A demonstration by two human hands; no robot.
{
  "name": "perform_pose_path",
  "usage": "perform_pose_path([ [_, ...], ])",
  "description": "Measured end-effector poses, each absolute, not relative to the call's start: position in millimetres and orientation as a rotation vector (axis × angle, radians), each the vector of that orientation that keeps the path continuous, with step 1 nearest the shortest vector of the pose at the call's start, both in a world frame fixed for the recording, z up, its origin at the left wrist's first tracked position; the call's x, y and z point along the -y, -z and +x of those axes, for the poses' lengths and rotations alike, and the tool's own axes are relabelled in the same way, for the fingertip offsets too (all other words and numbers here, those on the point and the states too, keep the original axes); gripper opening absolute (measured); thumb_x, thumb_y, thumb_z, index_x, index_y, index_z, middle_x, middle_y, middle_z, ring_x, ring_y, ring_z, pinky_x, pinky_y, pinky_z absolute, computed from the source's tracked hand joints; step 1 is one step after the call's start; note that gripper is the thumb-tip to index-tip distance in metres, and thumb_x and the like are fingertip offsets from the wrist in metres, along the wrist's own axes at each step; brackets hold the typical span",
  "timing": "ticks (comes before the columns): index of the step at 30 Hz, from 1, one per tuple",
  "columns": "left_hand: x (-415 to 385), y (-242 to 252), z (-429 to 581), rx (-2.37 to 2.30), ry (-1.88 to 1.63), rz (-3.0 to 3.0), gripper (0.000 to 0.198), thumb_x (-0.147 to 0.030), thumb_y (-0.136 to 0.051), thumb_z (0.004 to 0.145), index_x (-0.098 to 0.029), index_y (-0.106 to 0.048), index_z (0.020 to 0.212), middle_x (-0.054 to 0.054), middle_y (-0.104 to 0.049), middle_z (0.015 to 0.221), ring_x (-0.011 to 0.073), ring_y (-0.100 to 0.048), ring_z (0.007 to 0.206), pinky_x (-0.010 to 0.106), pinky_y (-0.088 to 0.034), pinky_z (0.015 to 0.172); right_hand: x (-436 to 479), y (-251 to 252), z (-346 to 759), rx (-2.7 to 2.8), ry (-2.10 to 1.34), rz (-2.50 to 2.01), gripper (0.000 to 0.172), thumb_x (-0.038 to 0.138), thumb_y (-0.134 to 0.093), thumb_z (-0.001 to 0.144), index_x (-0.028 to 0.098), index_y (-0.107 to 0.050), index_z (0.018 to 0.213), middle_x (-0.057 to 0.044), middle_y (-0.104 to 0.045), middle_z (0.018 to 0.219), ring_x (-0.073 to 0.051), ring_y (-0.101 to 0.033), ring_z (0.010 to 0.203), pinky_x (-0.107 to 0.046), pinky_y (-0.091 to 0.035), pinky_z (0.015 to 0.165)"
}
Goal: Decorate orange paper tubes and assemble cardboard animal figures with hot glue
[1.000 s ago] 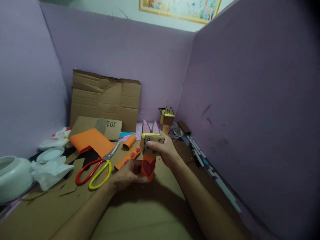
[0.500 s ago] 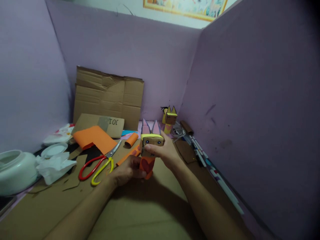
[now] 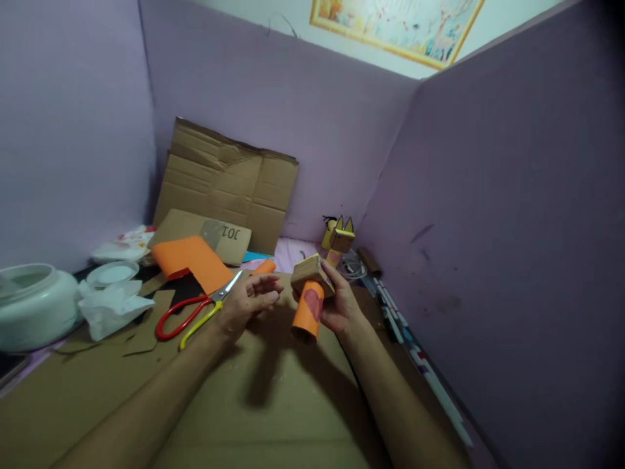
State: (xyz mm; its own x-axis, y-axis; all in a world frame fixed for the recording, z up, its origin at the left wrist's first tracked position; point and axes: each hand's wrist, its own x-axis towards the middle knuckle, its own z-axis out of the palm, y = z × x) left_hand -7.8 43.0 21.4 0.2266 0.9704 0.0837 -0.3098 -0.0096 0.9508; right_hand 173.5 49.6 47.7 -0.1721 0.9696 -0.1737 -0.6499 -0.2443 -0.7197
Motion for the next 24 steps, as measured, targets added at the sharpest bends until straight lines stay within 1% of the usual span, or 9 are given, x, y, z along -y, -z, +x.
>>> perform_pose_path([
  [2, -43.2, -23.0, -6.4, -0.805, -1.240, 1.100, 0.051, -0.028, -0.083, 0.054, -0.014, -0.064, 0.099, 0.009, -0.068, 0.096, 0.0204, -0.064, 0.089, 0.027, -0.049, 0.069, -47.3, -45.3, 166.8, 0.582, -1.716, -0.751, 0.026, 0.040, -0.077, 0.063, 0.020, -0.067, 0.076, 0.001, -0.072, 0.068, -0.016, -0.064, 0.061, -0.032, -0.054, 0.068],
  [7, -45.9, -26.5, -7.6, -0.971, -1.307, 1.068, 0.033, -0.035, -0.079, 0.055, -0.015, -0.063, 0.075, 0.000, -0.062, 0.069, 0.0143, -0.058, 0.065, 0.025, -0.044, 0.057, -44.7, -40.4, 158.0, 0.742, -1.483, -0.760, 0.028, 0.033, -0.080, 0.059, 0.021, -0.067, 0.079, 0.004, -0.069, 0.071, -0.014, -0.062, 0.061, -0.025, -0.050, 0.059],
  [9, -43.6, -29.5, -7.7, -1.004, -1.278, 1.184, 0.030, -0.038, -0.076, 0.058, -0.015, -0.064, 0.075, 0.001, -0.063, 0.071, 0.0161, -0.060, 0.067, 0.027, -0.046, 0.060, -44.4, -38.5, 156.9, 0.820, -1.362, -0.786, 0.028, 0.034, -0.080, 0.059, 0.020, -0.067, 0.079, 0.003, -0.067, 0.071, -0.014, -0.060, 0.061, -0.023, -0.048, 0.058],
  [11, -37.6, -32.2, -5.5, -1.110, -1.264, 1.424, 0.031, -0.041, -0.073, 0.063, -0.016, -0.067, 0.081, 0.005, -0.067, 0.080, 0.0206, -0.062, 0.076, 0.031, -0.047, 0.068, -44.3, -36.5, 156.0, 0.877, -1.230, -0.821, 0.030, 0.036, -0.080, 0.060, 0.019, -0.066, 0.080, 0.001, -0.067, 0.073, -0.014, -0.060, 0.063, -0.024, -0.048, 0.060],
  [13, -27.9, -33.5, -0.1, -1.298, -1.252, 1.721, 0.035, -0.043, -0.070, 0.067, -0.018, -0.068, 0.091, 0.008, -0.069, 0.091, 0.0255, -0.063, 0.085, 0.036, -0.048, 0.074, -43.8, -34.6, 154.5, 0.902, -1.110, -0.853, 0.033, 0.037, -0.079, 0.061, 0.018, -0.066, 0.084, -0.001, -0.067, 0.077, -0.015, -0.060, 0.067, -0.026, -0.049, 0.064],
  [16, -10.4, -31.3, 11.8, -1.539, -1.201, 2.128, 0.043, -0.040, -0.066, 0.071, -0.020, -0.063, 0.108, 0.012, -0.067, 0.104, 0.0317, -0.062, 0.096, 0.042, -0.047, 0.079, -42.2, -32.2, 151.2, 0.882, -1.008, -0.876, 0.038, 0.036, -0.079, 0.062, 0.018, -0.064, 0.091, -0.002, -0.066, 0.084, -0.017, -0.060, 0.072, -0.029, -0.050, 0.069],
  [18, -1.1, -27.8, 19.4, -1.642, -1.170, 2.282, 0.050, -0.036, -0.065, 0.071, -0.019, -0.059, 0.118, 0.015, -0.065, 0.111, 0.0359, -0.059, 0.102, 0.045, -0.045, 0.083, -41.1, -30.9, 148.9, 0.863, -0.985, -0.872, 0.037, 0.036, -0.079, 0.063, 0.019, -0.063, 0.092, -0.003, -0.066, 0.086, -0.017, -0.060, 0.073, -0.029, -0.050, 0.071],
  [21, 4.9, -22.2, 26.0, -1.751, -1.050, 2.353, 0.058, -0.030, -0.062, 0.070, -0.013, -0.054, 0.124, 0.020, -0.064, 0.115, 0.0398, -0.059, 0.104, 0.047, -0.045, 0.084, -40.3, -29.7, 146.5, 0.817, -0.993, -0.854, 0.035, 0.036, -0.078, 0.064, 0.019, -0.062, 0.091, -0.002, -0.065, 0.086, -0.016, -0.060, 0.073, -0.029, -0.050, 0.070],
  [24, 4.4, -18.3, 26.9, -1.823, -0.962, 2.374, 0.056, -0.026, -0.056, 0.071, -0.010, -0.054, 0.124, 0.021, -0.066, 0.109, 0.0392, -0.062, 0.099, 0.046, -0.045, 0.080, -40.1, -30.2, 145.7, 0.795, -1.012, -0.838, 0.034, 0.035, -0.078, 0.063, 0.019, -0.063, 0.090, -0.001, -0.064, 0.084, -0.015, -0.059, 0.072, -0.028, -0.050, 0.068],
])
